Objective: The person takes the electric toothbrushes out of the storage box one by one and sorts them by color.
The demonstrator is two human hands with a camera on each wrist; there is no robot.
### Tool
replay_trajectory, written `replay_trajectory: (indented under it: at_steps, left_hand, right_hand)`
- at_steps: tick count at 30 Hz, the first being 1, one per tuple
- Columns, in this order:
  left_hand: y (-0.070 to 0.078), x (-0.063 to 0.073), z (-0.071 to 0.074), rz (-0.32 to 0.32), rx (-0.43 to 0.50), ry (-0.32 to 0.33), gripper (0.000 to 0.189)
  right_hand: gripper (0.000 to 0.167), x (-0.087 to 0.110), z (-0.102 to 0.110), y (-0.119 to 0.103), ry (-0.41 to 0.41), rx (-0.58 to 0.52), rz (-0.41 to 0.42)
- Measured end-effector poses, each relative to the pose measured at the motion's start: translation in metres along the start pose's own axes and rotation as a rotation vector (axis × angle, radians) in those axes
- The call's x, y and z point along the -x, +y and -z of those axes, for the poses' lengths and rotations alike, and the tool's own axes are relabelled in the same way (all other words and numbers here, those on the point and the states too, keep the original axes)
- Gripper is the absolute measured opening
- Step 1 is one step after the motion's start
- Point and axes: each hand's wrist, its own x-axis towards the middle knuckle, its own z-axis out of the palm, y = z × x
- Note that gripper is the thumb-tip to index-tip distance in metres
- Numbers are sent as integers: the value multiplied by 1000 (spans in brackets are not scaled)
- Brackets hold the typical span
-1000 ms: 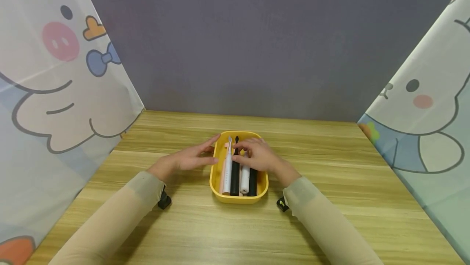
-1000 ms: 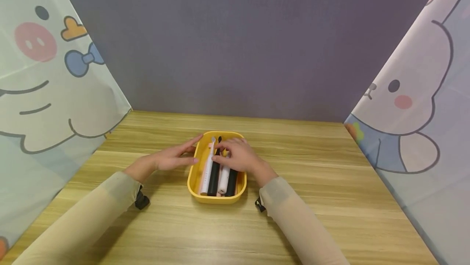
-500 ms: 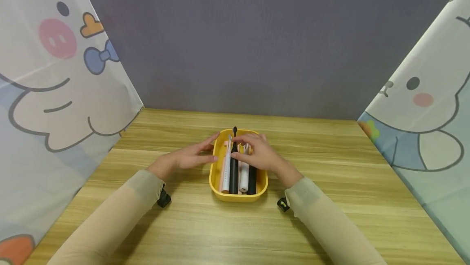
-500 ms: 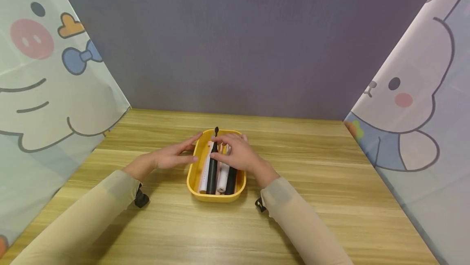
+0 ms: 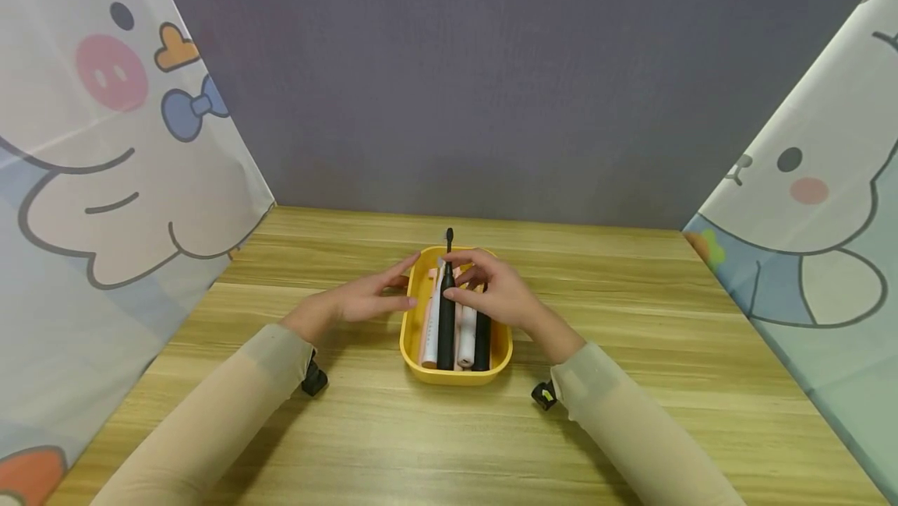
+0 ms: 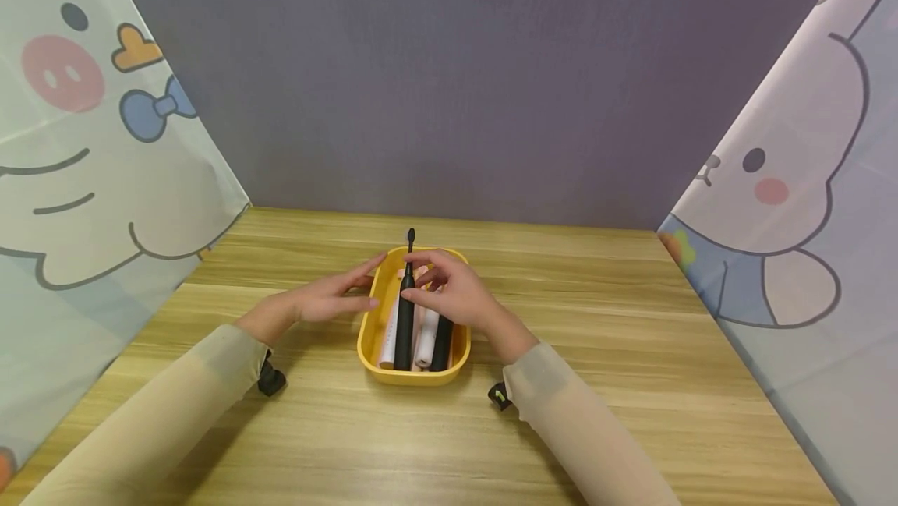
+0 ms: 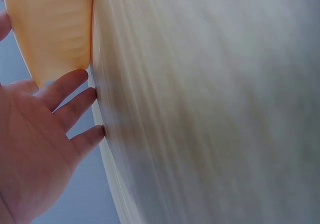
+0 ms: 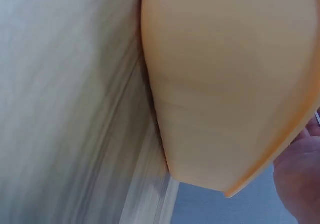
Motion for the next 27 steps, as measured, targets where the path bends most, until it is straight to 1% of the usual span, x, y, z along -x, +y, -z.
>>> replay_trajectory:
  at_steps: [4,7,13,19,23,27]
  left_hand:
    - [0,0,0,-4,-6,5,94]
    - [0,0,1,-4,-13,5,95]
    - [0,1,1,-9,-24,2,96]
    - [-1,0,0,8,-16,3,95]
    - [-1,0,0,-3,-25,5,95]
    - [-1,0,0,-12,-16,0,94]
  right_hand:
    - [56,2,1,-2,-20,-108,-21]
    - [57,3,0,-3,-26,-168,-32]
    - [59,6,-1,-7,-23,-242,-24]
    - [59,8,-3,-10,-5,-312,-7]
    - [60,9,-5,-11,13,-357,-1]
    - [65,9,-5,-13,10,-396,2]
